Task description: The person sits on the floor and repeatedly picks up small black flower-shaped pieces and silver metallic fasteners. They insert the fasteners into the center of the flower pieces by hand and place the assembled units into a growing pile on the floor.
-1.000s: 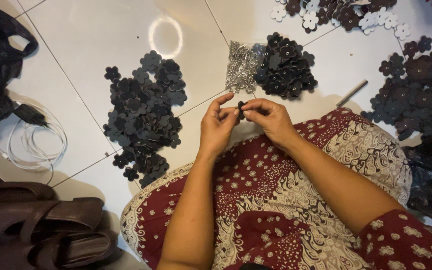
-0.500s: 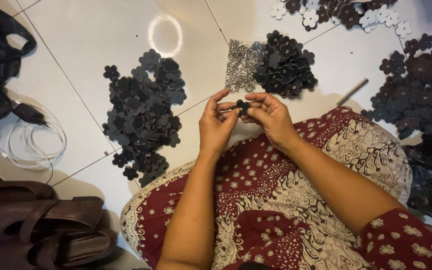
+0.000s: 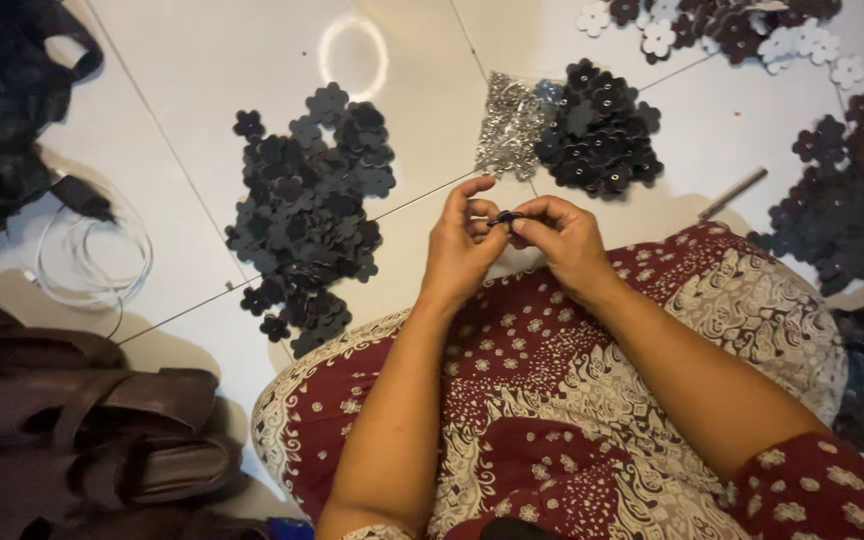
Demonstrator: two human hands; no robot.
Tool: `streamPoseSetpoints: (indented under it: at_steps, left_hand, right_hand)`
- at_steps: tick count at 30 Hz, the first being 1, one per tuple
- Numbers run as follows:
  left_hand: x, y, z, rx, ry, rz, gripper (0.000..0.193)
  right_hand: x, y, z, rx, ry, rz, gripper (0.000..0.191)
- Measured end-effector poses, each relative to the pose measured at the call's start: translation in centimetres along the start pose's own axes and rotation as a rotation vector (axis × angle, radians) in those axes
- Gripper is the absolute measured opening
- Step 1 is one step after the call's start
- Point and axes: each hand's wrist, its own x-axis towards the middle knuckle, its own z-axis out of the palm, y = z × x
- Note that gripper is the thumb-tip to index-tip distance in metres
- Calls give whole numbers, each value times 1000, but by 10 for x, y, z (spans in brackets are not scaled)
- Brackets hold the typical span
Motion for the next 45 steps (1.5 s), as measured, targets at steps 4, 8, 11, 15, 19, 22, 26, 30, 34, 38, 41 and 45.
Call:
streamPoseSetpoints:
  at_steps: [4, 8, 11, 15, 19, 22, 26, 30, 34, 38, 41, 45]
  left_hand:
    - [-3, 16, 0, 149, 22, 20, 60]
    - [-7, 28, 2, 217, 2, 64, 61]
    - [-7, 29, 1, 262, 2, 74, 59]
    - [-4, 18, -4, 364, -6, 10, 57]
    - [4, 6, -34, 660, 200, -25, 50]
    - [5, 0, -66, 1267, 460, 43, 42]
    - [1, -3, -86, 1388, 581, -50, 42]
    - [-2, -2, -88, 1403, 600, -79, 45]
    - [0, -5, -90, 1411, 607, -83, 39]
    - [-1, -7, -89, 1403, 609, -31, 23]
    - [1, -2, -87, 1361, 629, 15, 17]
    - [8, 5, -79, 1010, 509, 82, 16]
  right_hand:
    - [1, 0, 1, 0, -12, 8, 15]
    - [2, 1, 0, -56, 15, 67, 14]
    - [3, 2, -1, -47, 5, 77, 14]
    - [3, 7, -1, -149, -28, 28, 13]
    - [11, 8, -10, -218, 23, 5, 15]
    - [21, 3, -27, -290, 205, 55, 16]
    - [32, -5, -49, -198, 332, 25, 19]
    - [36, -13, -60, -270, 407, -12, 20]
    - [34, -20, -63, -428, 499, -133, 26]
    - [26, -18, -50, -717, 470, -402, 23]
    - [25, -10, -26, -832, 286, -501, 13]
    - [31, -5, -4, -941, 237, -563, 11]
